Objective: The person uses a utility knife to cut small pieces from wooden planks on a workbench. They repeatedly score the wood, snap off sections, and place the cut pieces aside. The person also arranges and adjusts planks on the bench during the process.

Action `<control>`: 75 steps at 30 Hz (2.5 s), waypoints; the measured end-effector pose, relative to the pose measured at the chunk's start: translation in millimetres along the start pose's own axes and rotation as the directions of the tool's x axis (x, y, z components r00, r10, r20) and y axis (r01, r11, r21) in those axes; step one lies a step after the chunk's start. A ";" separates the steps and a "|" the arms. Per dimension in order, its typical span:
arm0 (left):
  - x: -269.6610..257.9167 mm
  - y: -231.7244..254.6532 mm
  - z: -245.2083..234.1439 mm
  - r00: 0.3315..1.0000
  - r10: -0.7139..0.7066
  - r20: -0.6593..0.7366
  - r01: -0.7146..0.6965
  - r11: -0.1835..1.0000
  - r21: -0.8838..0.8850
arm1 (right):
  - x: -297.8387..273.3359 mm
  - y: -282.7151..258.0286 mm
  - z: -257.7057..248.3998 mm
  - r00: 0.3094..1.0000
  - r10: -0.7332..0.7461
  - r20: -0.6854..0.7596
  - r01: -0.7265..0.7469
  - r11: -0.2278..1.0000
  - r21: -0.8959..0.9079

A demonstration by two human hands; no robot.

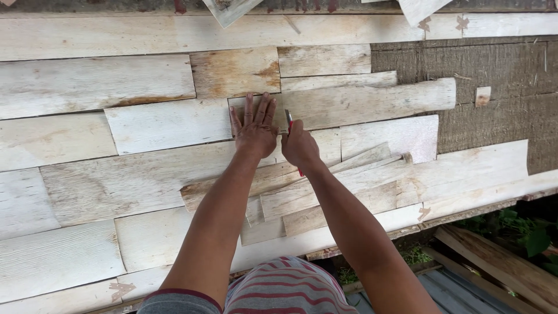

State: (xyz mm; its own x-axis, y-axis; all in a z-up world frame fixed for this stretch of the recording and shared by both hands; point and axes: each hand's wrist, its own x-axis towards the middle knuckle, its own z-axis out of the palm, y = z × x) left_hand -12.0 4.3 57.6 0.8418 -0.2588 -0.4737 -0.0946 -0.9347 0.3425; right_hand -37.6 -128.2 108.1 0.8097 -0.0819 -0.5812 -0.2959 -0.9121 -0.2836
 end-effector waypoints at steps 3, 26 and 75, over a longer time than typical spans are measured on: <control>-0.3 -1.6 1.4 1.000 0.009 0.000 -0.009 0.999 -0.031 | 18.5 -9.4 -2.0 0.999 -0.030 -0.040 0.032 0.998 0.057; 3.2 -1.0 4.3 1.000 -0.005 -0.001 0.005 1.000 -0.015 | 52.2 -7.1 -3.1 0.999 -0.046 -0.029 0.048 0.995 0.082; -3.2 5.2 -2.8 1.000 -0.027 0.010 0.027 1.000 0.012 | -23.2 6.4 16.5 0.972 0.099 0.213 -0.093 0.995 -0.039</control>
State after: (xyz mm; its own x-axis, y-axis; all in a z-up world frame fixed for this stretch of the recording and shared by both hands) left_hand -13.7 1.0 63.2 0.8387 -0.2361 -0.4907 -0.0785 -0.9441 0.3200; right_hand -66.6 -125.5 107.1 0.6498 -0.0841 -0.7554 -0.3497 -0.9155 -0.1989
